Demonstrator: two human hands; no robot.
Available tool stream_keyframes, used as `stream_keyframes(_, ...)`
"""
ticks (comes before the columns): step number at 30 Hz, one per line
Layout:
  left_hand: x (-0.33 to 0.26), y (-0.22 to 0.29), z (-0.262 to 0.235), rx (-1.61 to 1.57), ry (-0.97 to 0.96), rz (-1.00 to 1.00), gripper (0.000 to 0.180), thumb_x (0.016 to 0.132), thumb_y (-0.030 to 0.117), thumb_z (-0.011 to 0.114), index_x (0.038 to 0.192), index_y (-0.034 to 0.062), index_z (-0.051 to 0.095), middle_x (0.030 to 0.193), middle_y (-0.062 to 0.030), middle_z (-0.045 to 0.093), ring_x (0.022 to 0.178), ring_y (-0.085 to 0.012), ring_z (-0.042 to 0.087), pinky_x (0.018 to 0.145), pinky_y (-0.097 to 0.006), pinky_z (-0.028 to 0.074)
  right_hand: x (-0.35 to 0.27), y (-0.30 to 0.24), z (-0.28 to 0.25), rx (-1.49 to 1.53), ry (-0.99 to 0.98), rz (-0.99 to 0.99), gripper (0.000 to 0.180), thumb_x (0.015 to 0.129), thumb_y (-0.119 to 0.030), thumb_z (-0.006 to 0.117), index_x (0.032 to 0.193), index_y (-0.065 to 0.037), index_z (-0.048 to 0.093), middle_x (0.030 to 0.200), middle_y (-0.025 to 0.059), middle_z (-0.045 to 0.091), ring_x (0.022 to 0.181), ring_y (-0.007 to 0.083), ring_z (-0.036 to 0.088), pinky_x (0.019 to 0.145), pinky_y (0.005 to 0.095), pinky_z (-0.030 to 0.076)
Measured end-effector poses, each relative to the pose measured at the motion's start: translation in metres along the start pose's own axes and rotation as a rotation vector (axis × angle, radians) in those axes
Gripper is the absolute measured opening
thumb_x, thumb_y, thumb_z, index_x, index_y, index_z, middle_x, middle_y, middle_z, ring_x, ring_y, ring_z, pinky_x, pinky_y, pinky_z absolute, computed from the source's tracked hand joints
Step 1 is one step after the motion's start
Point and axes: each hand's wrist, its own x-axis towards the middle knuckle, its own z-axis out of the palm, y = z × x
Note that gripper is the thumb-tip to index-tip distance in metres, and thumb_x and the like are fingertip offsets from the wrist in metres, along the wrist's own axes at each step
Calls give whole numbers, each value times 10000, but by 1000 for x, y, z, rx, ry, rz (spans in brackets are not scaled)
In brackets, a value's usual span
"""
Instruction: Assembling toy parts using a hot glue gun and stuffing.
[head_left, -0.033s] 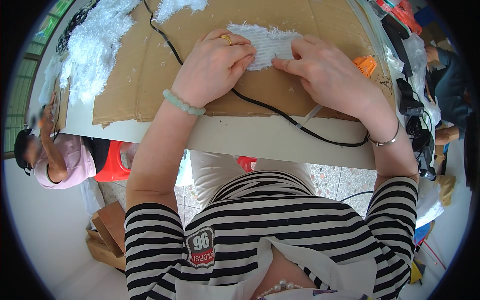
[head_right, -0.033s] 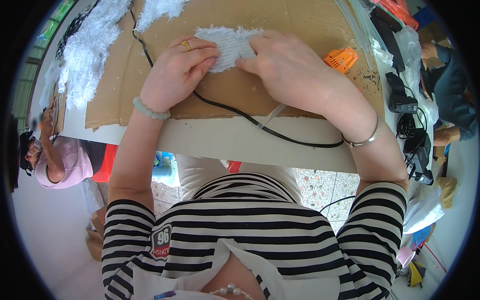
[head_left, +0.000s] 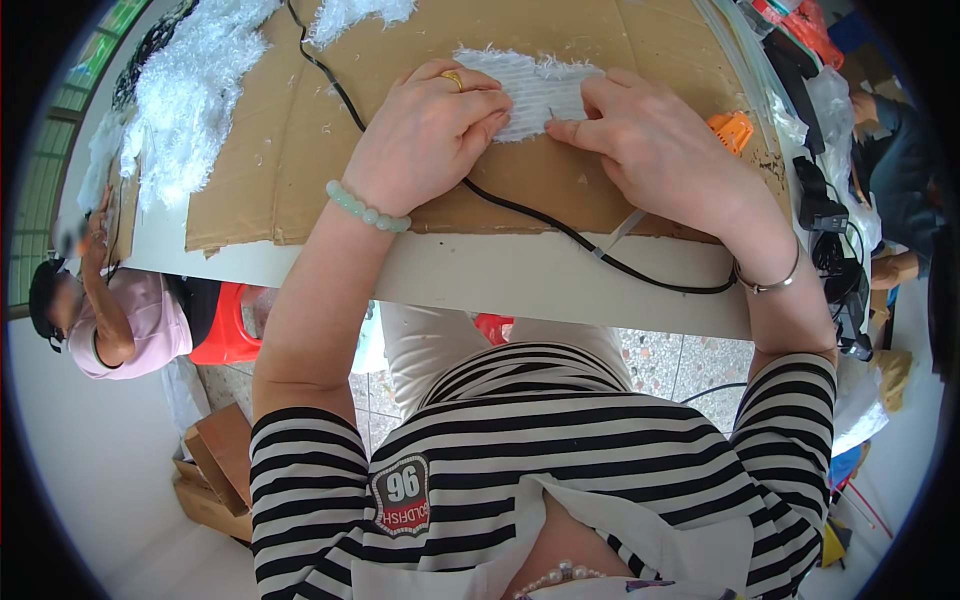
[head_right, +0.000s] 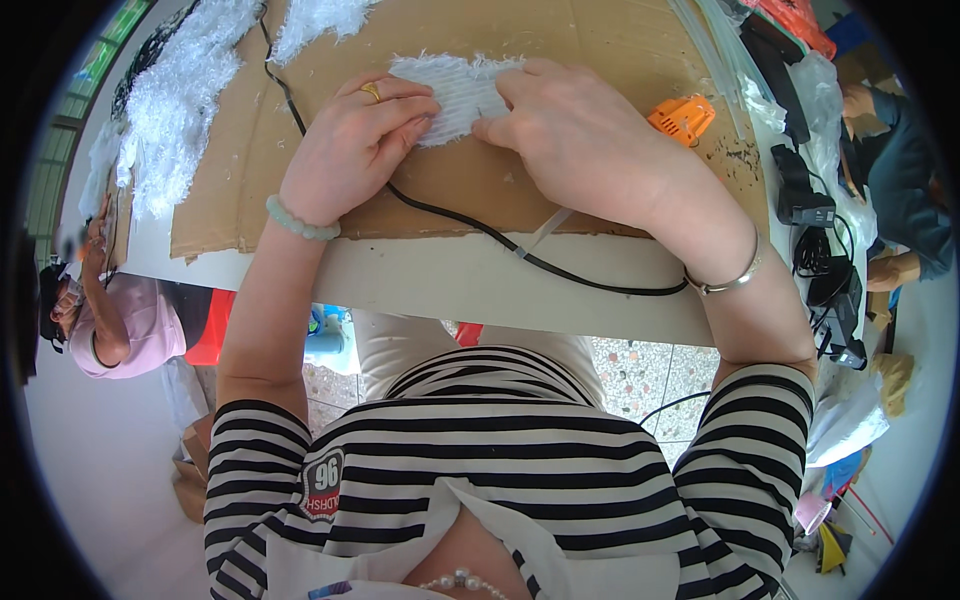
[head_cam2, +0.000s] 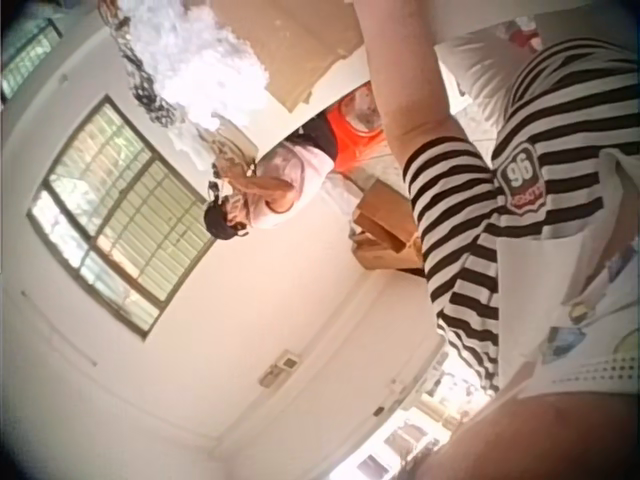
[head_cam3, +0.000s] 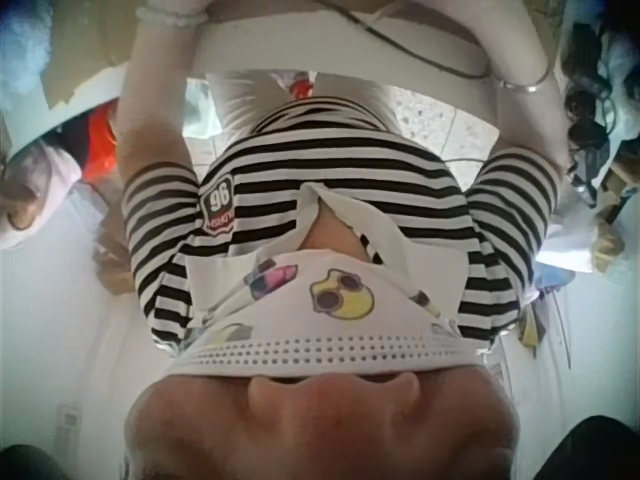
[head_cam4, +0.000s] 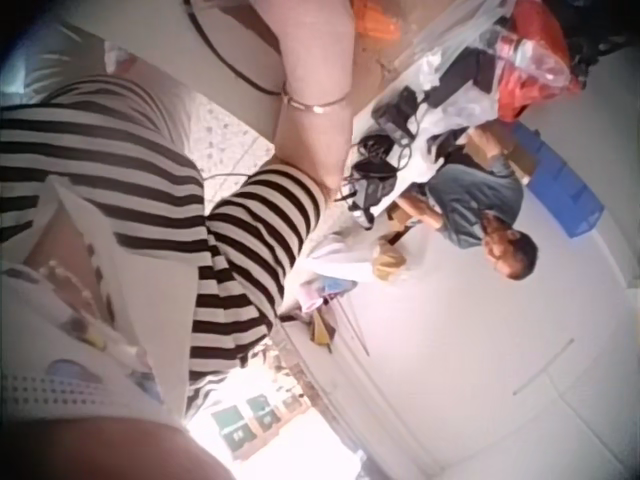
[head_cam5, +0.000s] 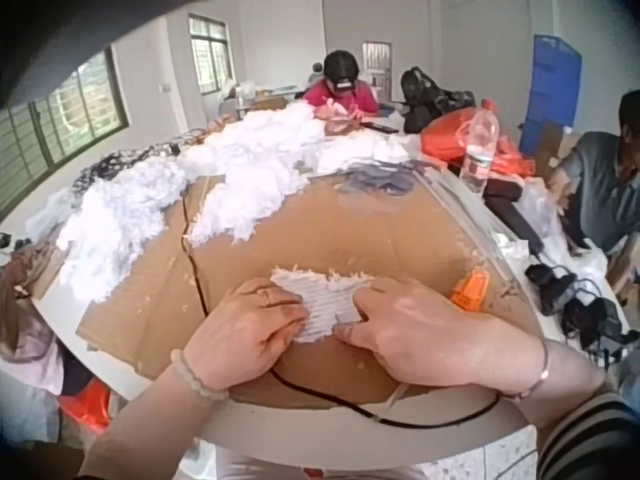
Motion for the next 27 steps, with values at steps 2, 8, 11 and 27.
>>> stream_keyframes(2,0,0,0,-4,1,1,116,793,139,606,859,65,665,903,-53,655,919,-255,581,852,-362,435,1,1,-4,-8,-10,-27,343,691,34,583,1011,-60,661,794,105,512,778,277,521,708,380,437)
stream_keyframes(8,-2,0,1,-10,-7,-15,115,794,147,609,859,68,663,911,-46,652,925,-253,579,848,-369,431,0,6,-7,1,-10,53,293,697,41,564,957,-41,671,781,110,510,797,276,529,683,374,439)
stream_keyframes(11,-2,0,-1,-12,-9,-9,115,794,150,610,858,68,659,910,-47,650,921,-257,579,847,-374,429,0,12,-10,-12,-72,1,287,707,48,546,957,-28,665,760,111,509,764,284,538,658,382,435)
stream_keyframes(27,2,6,-5,-21,-36,-19,115,779,142,631,851,56,656,906,-46,651,872,-247,591,844,-386,432,6,40,-17,-426,-148,241,332,833,-139,545,1148,-40,575,1020,192,600,886,326,600,767,404,486)
